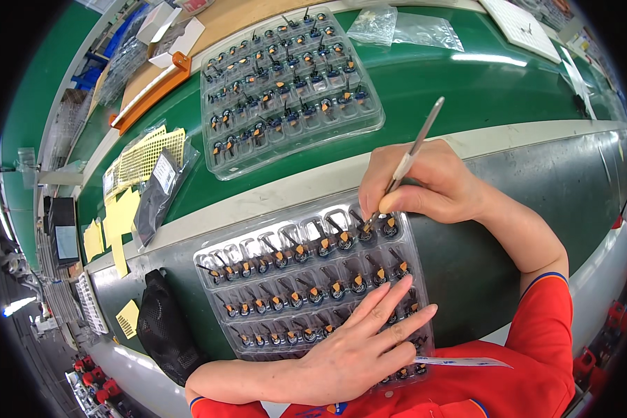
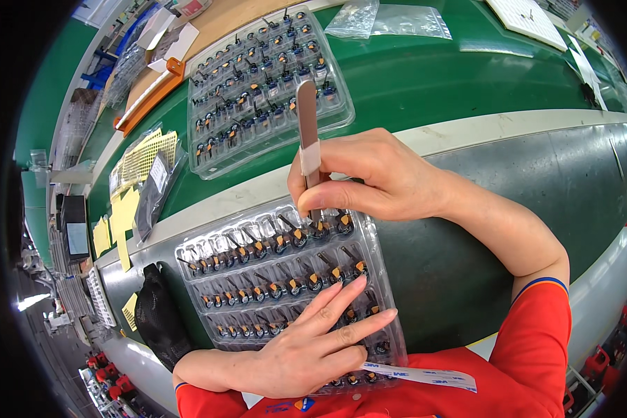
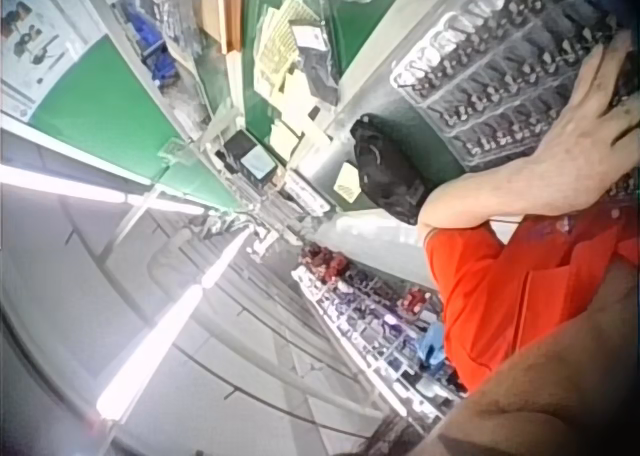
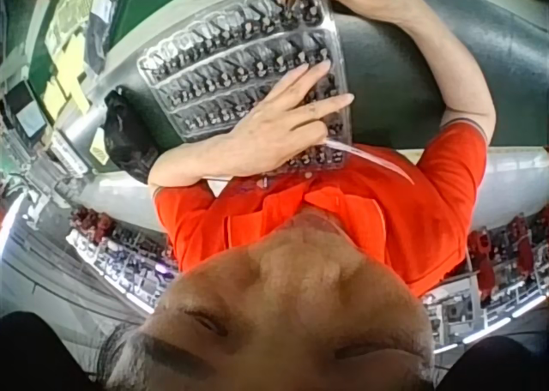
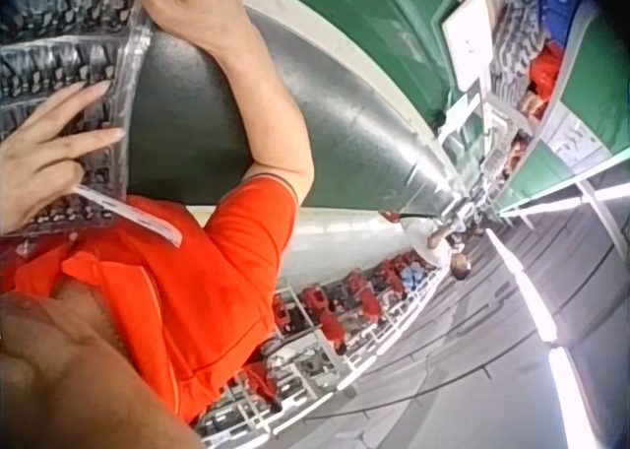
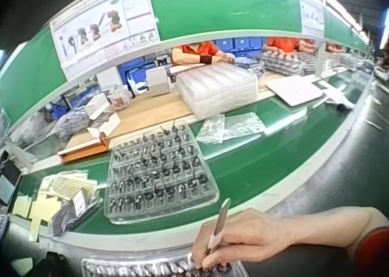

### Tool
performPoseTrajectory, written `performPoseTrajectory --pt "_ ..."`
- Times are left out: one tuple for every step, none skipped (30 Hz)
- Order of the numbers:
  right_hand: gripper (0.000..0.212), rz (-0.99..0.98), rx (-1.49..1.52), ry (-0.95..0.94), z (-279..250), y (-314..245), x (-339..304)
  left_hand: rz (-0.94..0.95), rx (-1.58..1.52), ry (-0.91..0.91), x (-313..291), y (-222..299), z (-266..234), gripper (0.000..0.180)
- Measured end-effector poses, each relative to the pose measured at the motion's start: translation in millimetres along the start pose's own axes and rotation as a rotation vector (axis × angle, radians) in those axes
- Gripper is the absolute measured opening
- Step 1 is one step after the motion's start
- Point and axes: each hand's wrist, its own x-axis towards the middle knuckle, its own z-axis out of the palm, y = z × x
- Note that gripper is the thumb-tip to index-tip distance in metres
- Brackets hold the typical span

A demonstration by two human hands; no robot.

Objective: Using tweezers to pick small electronic components from a tray and place them onto a template sheet.

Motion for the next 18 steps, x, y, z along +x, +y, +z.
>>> performPoseTrajectory --pt "0.013 0.0 0.0 0.0 -0.3 0.0 -0.2 0.008 -0.007 -0.02 0.0 -0.1 -0.9 0.012" --pt "0.013 -0.013 0.001 0.003 -0.6 0.0 -0.3 0.016 -0.014 -0.04 0.1 -0.3 -1.4 0.012" --pt "0.013 -0.025 0.003 0.006 -0.6 0.0 -0.3 0.015 -0.014 -0.04 0.0 -0.3 -1.0 0.012" --pt "0.014 -0.038 0.005 0.009 -0.6 0.0 -0.2 0.009 0.0 -0.027 0.0 -0.4 -0.2 0.012" --pt "0.014 -0.038 0.006 0.008 -0.9 -0.3 0.0 0.003 0.013 -0.013 -0.1 -0.4 0.7 0.012" --pt "0.014 -0.045 -0.004 0.002 -1.4 -1.1 0.3 -0.003 0.027 0.0 -0.2 -0.5 1.0 0.012" --pt "0.014 -0.051 -0.015 -0.004 -1.9 -1.7 0.8 -0.004 0.028 0.001 -0.3 -0.6 0.9 0.012" --pt "0.014 -0.057 -0.026 -0.01 -2.1 -2.2 1.0 -0.001 0.026 0.0 -0.2 -0.6 0.7 0.012" --pt "0.014 -0.058 -0.026 -0.011 -2.0 -1.9 1.2 0.001 0.025 -0.001 0.0 -0.6 0.4 0.012" --pt "0.014 -0.08 -0.028 -0.015 -1.7 -1.2 1.3 0.004 0.024 -0.002 0.1 -0.6 0.2 0.012" --pt "0.015 -0.103 -0.031 -0.019 -1.4 -0.6 1.4 0.003 0.025 -0.001 0.1 -0.7 0.0 0.012" --pt "0.015 -0.126 -0.033 -0.024 -1.3 -0.4 1.6 0.004 0.024 -0.005 0.2 -0.6 -0.2 0.012" --pt "0.015 -0.126 -0.033 -0.025 -1.5 -0.3 1.8 0.004 0.024 -0.008 0.1 -0.8 -0.3 0.012" --pt "0.015 -0.123 -0.025 -0.025 -2.1 -0.4 1.7 0.004 0.024 -0.012 0.0 -0.8 -0.3 0.012" --pt "0.016 -0.12 -0.017 -0.026 -2.8 -0.6 1.5 0.003 0.024 -0.011 -0.1 -0.9 -0.2 0.012" --pt "0.016 -0.117 -0.01 -0.026 -3.1 -0.8 1.7 0.004 0.025 -0.009 0.0 -0.9 0.1 0.013" --pt "0.016 -0.118 -0.01 -0.027 -2.7 -1.3 1.9 0.005 0.026 -0.008 0.1 -0.9 0.5 0.013" --pt "0.016 -0.08 0.039 0.002 -1.9 -1.9 2.0 0.006 0.028 -0.006 0.0 -1.0 0.7 0.013"
